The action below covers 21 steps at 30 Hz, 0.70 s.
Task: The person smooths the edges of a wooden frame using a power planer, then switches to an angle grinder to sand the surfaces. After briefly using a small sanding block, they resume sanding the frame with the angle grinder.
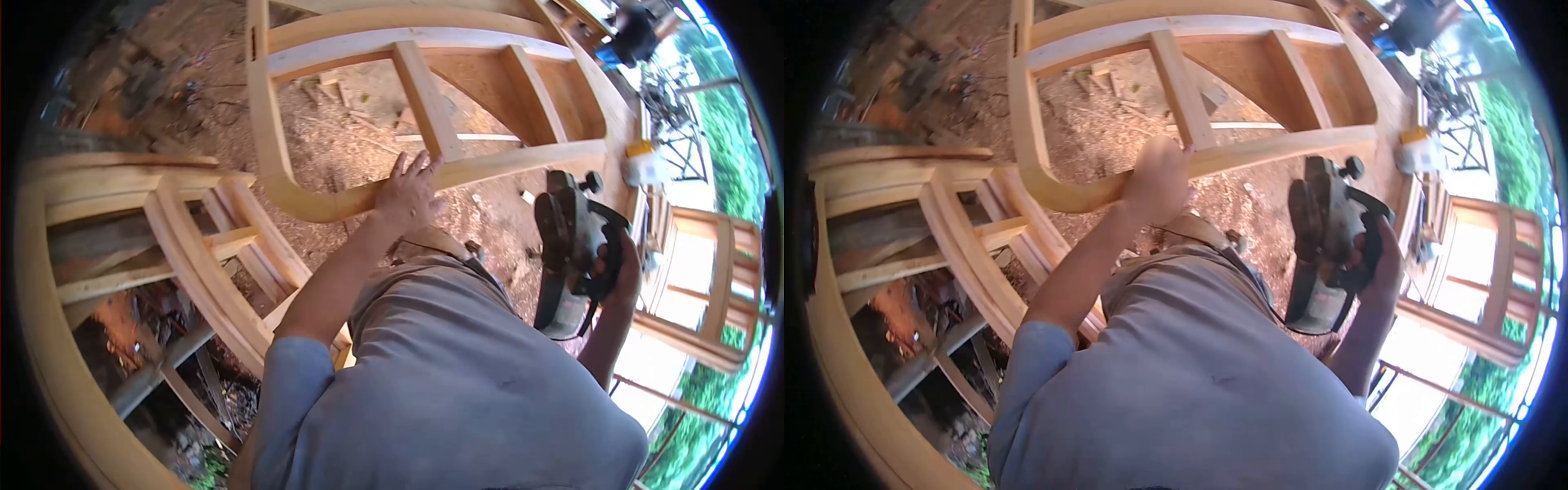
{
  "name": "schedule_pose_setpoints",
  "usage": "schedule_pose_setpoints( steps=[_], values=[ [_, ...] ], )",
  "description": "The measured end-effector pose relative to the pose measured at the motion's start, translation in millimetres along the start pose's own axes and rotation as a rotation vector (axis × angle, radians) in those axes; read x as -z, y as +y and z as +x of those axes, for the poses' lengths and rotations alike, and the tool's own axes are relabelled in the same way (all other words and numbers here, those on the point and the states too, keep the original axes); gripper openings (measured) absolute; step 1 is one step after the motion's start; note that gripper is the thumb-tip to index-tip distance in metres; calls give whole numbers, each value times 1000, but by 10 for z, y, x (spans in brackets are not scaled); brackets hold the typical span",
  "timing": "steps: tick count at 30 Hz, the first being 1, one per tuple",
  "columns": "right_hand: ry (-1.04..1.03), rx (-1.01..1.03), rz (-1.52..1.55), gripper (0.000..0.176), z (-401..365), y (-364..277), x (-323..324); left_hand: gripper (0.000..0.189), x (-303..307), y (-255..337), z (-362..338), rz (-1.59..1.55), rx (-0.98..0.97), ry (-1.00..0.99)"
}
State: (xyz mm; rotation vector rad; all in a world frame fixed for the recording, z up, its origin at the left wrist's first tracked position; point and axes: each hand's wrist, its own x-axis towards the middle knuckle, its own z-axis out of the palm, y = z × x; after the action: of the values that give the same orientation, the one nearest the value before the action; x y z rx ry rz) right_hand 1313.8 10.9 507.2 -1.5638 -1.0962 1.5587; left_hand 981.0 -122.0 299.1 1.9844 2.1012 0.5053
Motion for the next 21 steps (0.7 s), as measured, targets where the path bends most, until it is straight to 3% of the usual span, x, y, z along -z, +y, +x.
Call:
schedule_pose_setpoints(
  steps=[4, 6, 8, 10, 11, 13, 14, 16, 17, 18, 21],
  values=[
    [-21, 1, -34, 35, -203, 23, -276, 57, 106, -99, 122, 14, -57, -6],
    [-76, 62, -78, 35, -222, 67, -343, 53, 184, -112, 113, 125, -146, -154],
    [-88, 42, -71, 35, -210, 74, -351, 51, -93, -198, 163, 92, -185, -120],
    [-146, 79, -156, 34, -137, 85, -397, 52, -114, -288, 202, 19, -269, 272],
    [-131, 69, -130, 34, -135, 66, -479, 52, -95, -366, 192, 45, -249, 268],
    [-96, 44, -110, 34, -80, 66, -600, 50, 233, -332, 97, -55, -211, -97],
    [-201, 74, -127, 35, 26, 102, -561, 50, 274, -414, 36, -31, -175, -97],
    [-172, 104, -102, 40, 71, 127, -711, 48, 427, -517, -73, -42, -228, -124],
    [-180, 87, -89, 40, 105, 167, -755, 54, 519, -613, -104, -14, -170, -264],
    [-151, 73, -77, 45, 125, 207, -764, 54, 585, -768, -134, -7, -171, -285],
    [-130, 2, -36, 55, 136, 304, -796, 36, 752, -1524, -68, -190, 215, -263]
  ],
)
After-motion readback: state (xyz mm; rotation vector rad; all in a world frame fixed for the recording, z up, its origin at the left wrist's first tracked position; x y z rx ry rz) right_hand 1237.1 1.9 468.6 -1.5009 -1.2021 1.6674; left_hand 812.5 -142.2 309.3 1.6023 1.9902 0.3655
